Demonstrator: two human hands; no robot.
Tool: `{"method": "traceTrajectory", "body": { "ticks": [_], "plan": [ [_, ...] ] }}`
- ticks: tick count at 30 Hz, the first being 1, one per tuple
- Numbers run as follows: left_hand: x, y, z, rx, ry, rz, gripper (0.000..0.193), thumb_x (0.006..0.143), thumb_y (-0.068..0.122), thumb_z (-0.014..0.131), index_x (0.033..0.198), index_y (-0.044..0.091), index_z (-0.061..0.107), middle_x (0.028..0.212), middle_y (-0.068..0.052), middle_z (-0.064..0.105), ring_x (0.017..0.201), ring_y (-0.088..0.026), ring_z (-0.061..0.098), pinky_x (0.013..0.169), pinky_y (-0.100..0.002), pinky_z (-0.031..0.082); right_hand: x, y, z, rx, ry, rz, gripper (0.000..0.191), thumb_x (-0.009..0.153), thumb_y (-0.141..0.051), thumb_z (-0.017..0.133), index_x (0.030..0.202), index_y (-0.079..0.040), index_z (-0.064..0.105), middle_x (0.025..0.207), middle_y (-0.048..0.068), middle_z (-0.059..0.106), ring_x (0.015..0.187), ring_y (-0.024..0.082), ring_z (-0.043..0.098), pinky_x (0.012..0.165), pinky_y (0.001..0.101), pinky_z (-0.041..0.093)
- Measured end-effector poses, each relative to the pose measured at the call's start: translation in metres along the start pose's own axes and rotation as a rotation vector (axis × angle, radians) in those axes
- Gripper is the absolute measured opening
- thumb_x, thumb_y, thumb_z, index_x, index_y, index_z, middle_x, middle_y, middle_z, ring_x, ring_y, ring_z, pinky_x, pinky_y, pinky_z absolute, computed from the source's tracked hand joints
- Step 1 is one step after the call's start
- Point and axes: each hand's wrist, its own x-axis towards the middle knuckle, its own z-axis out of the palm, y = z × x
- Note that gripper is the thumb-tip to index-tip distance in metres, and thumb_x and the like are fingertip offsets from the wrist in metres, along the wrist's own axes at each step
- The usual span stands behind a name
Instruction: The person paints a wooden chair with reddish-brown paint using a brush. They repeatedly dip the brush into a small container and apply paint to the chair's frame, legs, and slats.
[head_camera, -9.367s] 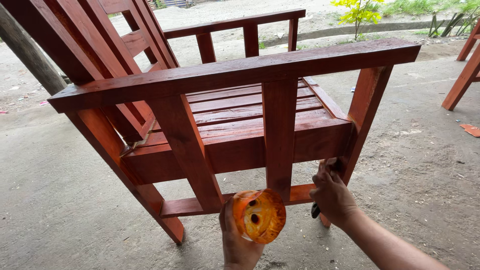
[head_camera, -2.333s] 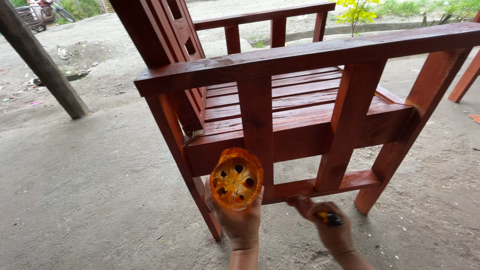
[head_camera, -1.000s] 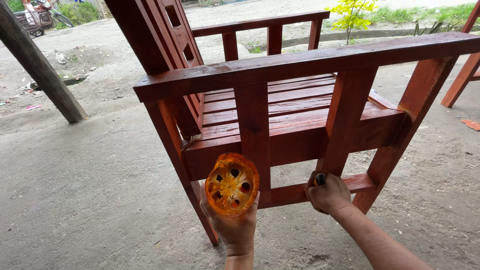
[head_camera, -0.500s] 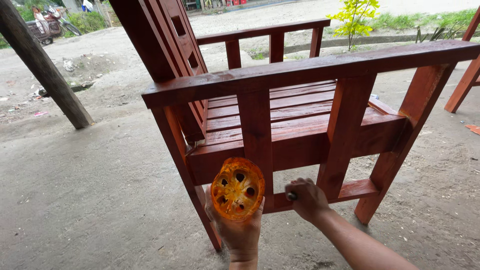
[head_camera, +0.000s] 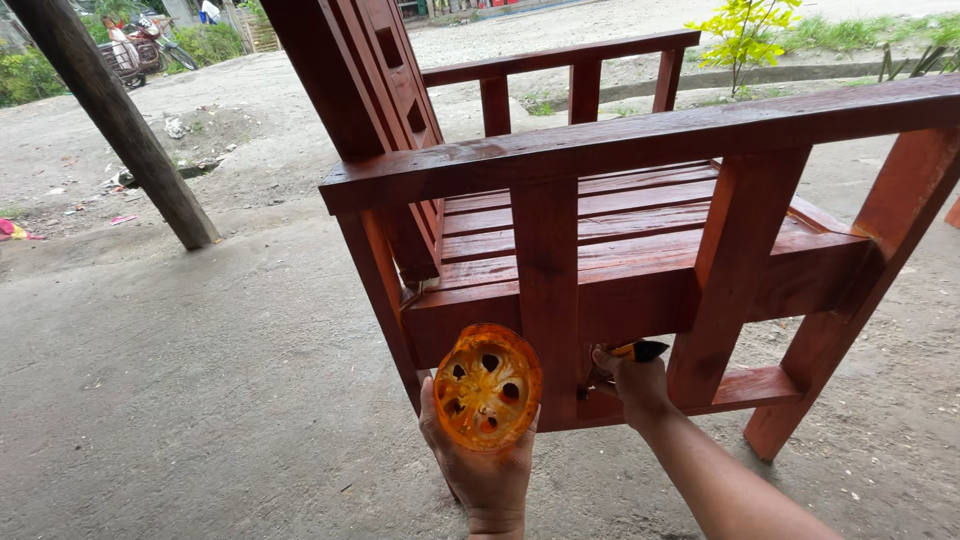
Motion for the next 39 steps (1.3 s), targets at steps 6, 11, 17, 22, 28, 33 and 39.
{"method": "traceTrajectory", "body": {
  "ticks": [6, 11, 17, 22, 28, 33, 39],
  "plan": [
    [-0.007, 0.000, 0.000, -0.060, -0.071, -0.005, 0.121, 0.061, 0.023, 0.096, 0.154, 0.008, 0.020, 0.139, -0.015, 0.040, 0.133, -0.029, 0.050, 0.112, -0.041, 0.052, -0.006, -0.009, 0.021, 0.202, -0.005, 0.244, 0.018, 0.092, -0.018, 0.074, 0.102, -0.004, 0.069, 0.096, 0.010, 0.074, 0.087, 0.022, 0.074, 0.081, 0.0388, 0.066],
    [-0.007, -0.001, -0.009, 0.041, -0.079, 0.034, 0.124, 0.056, 0.021, 0.099, 0.151, 0.008, 0.021, 0.137, -0.016, 0.040, 0.133, -0.031, 0.046, 0.112, -0.042, 0.048, -0.001, -0.010, 0.034, 0.024, -0.160, 0.204, 0.017, 0.092, -0.015, 0.071, 0.104, -0.002, 0.071, 0.094, 0.013, 0.075, 0.083, 0.022, 0.072, 0.071, 0.0365, 0.062],
    [-0.001, 0.000, -0.015, 0.064, -0.063, 0.015, 0.124, 0.059, 0.022, 0.098, 0.153, 0.007, 0.018, 0.136, -0.016, 0.041, 0.130, -0.031, 0.047, 0.113, -0.043, 0.048, -0.001, -0.004, 0.030, -0.169, 0.010, 0.099, 0.014, 0.090, -0.005, 0.074, 0.102, -0.004, 0.068, 0.092, 0.011, 0.075, 0.080, 0.020, 0.072, 0.070, 0.0349, 0.056],
    [-0.002, 0.000, -0.012, 0.046, -0.056, 0.059, 0.123, 0.060, 0.023, 0.098, 0.152, 0.006, 0.019, 0.139, -0.018, 0.039, 0.132, -0.032, 0.047, 0.113, -0.043, 0.048, -0.008, 0.013, 0.015, -0.152, 0.159, -0.181, 0.014, 0.086, -0.004, 0.081, 0.096, -0.006, 0.070, 0.091, 0.006, 0.073, 0.083, 0.015, 0.068, 0.074, 0.0298, 0.056],
    [-0.005, 0.001, -0.010, 0.025, -0.066, 0.060, 0.122, 0.060, 0.022, 0.098, 0.152, 0.006, 0.020, 0.137, -0.017, 0.042, 0.131, -0.031, 0.050, 0.112, -0.043, 0.049, -0.016, 0.041, -0.013, -0.412, 0.212, -0.325, 0.011, 0.093, -0.017, 0.077, 0.096, -0.014, 0.066, 0.092, 0.008, 0.073, 0.086, 0.019, 0.070, 0.073, 0.0321, 0.055],
    [-0.003, 0.001, -0.011, 0.044, -0.065, 0.055, 0.123, 0.059, 0.019, 0.098, 0.152, 0.007, 0.019, 0.135, -0.017, 0.041, 0.130, -0.031, 0.047, 0.111, -0.042, 0.049, -0.009, 0.048, -0.023, -1.003, 0.195, -0.573, 0.006, 0.098, -0.023, 0.065, 0.099, -0.017, 0.067, 0.100, 0.003, 0.068, 0.091, 0.024, 0.069, 0.077, 0.0399, 0.057],
    [-0.003, 0.001, -0.013, 0.023, -0.076, 0.019, 0.125, 0.057, 0.019, 0.098, 0.152, 0.009, 0.018, 0.136, -0.016, 0.038, 0.130, -0.029, 0.047, 0.111, -0.042, 0.049, -0.001, 0.035, -0.016, -1.777, 0.030, -0.848, 0.019, 0.091, -0.020, 0.062, 0.105, -0.027, 0.074, 0.114, 0.004, 0.063, 0.115, 0.025, 0.059, 0.104, 0.0481, 0.044]
  ]
}}
